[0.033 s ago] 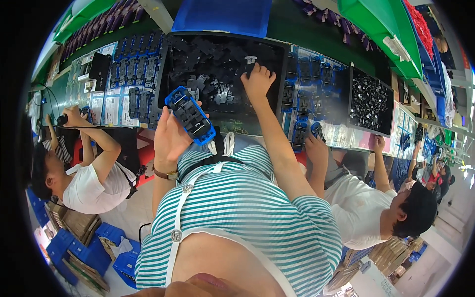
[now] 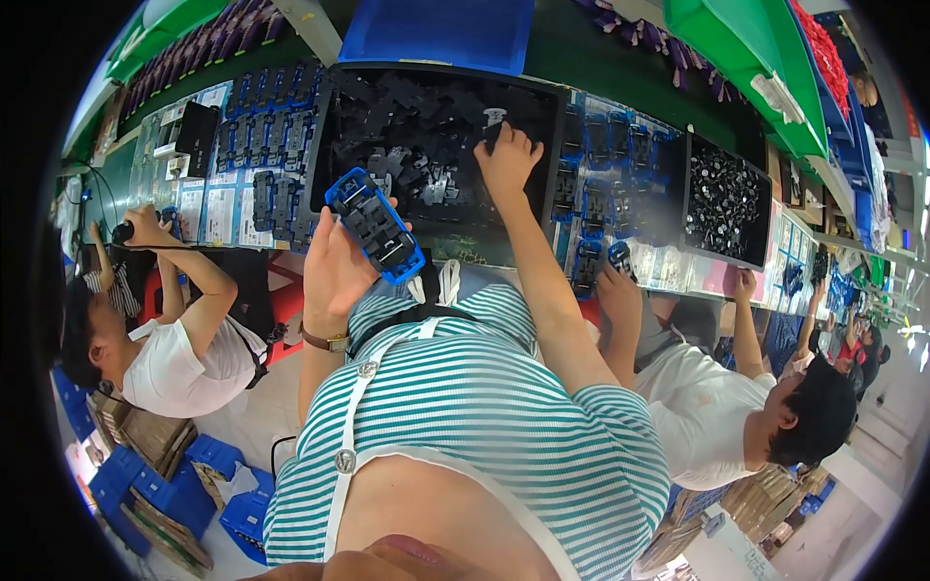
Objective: The person assembles toy cars by picking up car bodies, taking black plastic components from a tray, fitting the parts onto the car bodies by hand, and placing the assembled cars on the table.
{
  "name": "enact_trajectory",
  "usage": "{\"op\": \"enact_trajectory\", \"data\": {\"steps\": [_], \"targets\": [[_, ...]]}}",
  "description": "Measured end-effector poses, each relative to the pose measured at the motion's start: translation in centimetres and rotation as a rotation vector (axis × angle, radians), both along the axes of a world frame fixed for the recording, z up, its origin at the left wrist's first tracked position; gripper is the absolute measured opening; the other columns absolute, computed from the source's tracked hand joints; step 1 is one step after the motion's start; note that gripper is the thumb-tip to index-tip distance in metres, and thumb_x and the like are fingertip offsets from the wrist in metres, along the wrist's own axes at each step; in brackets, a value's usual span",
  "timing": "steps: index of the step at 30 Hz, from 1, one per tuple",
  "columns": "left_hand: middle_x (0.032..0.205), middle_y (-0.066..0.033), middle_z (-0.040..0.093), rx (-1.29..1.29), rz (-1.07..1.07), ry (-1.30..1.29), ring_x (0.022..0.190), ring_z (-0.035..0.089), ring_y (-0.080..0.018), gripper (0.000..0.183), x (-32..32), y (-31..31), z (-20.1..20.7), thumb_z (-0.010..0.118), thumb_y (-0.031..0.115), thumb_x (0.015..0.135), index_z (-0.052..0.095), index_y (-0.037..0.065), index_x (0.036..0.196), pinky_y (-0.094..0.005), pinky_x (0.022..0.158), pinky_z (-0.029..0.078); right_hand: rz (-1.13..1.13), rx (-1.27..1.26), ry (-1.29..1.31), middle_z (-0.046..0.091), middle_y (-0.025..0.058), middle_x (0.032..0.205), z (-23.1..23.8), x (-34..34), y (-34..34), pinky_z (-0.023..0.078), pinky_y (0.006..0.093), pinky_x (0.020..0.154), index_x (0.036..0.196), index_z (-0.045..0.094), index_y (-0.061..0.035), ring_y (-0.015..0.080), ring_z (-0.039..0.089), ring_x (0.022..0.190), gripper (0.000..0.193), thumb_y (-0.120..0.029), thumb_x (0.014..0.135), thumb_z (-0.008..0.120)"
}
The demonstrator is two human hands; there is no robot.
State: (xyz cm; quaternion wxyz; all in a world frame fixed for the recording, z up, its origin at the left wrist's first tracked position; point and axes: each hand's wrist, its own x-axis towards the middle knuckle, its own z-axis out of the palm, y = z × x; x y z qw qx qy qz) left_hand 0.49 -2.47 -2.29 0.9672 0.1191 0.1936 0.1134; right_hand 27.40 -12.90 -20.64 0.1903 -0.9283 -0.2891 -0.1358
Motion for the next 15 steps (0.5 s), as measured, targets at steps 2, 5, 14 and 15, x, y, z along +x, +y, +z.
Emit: {"op": "enact_trajectory", "data": {"steps": [2, 5, 14, 15], "targets": [[0.142, -0.0187, 0.044, 0.007, 0.012, 0.011, 0.126, 0.046, -0.0412, 0.060, 0.1, -0.1, 0.0, 0.033, 0.050, 0.101, 0.033, 0.009, 0.146, -0.0566, 0.102, 0.040, 0.071, 0.229, 0.075, 0.054, 0.0165, 0.116, 1.9, -0.1, -0.3, 0.038, 0.0542, 0.098, 0.123, 0.059, -0.0030, 0.0342, 0.057, 0.106, 0.053, -0.030, 0.078, 0.068], [0.141, -0.0178, 0.045, -0.009, 0.019, -0.006, 0.126, 0.047, -0.0407, 0.061, 0.4, -0.2, 0.3, 0.033, 0.050, 0.100, 0.034, 0.009, 0.145, -0.0559, 0.104, 0.037, 0.169, 0.397, 0.204, 0.049, 0.0183, 0.122, 7.4, -1.2, -0.9, 0.049, 0.0351, 0.084, 0.131, 0.053, -0.0005, 0.0349, 0.056, 0.104, 0.049, -0.022, 0.088, 0.063], [0.143, -0.0137, 0.045, -0.040, 0.117, 0.013, 0.131, 0.043, -0.0324, 0.067, 1.8, -0.5, 0.2, 0.030, 0.060, 0.098, 0.037, 0.012, 0.144, -0.0526, 0.108, 0.031, 0.566, 0.490, 0.237, 0.053, 0.0178, 0.120, 21.8, -11.6, -2.7, 0.051, 0.0350, 0.084, 0.127, 0.056, -0.0023, 0.0317, 0.060, 0.102, 0.053, -0.008, 0.077, 0.073], [0.143, -0.0137, 0.045, -0.041, 0.117, 0.011, 0.131, 0.043, -0.0324, 0.067, 1.9, -0.7, 0.2, 0.030, 0.060, 0.098, 0.037, 0.012, 0.144, -0.0526, 0.108, 0.031, 0.590, 0.504, 0.260, 0.054, 0.0176, 0.118, 21.7, -12.3, -2.8, 0.051, 0.0355, 0.084, 0.126, 0.057, -0.0020, 0.0320, 0.059, 0.102, 0.052, -0.009, 0.076, 0.074]]}}
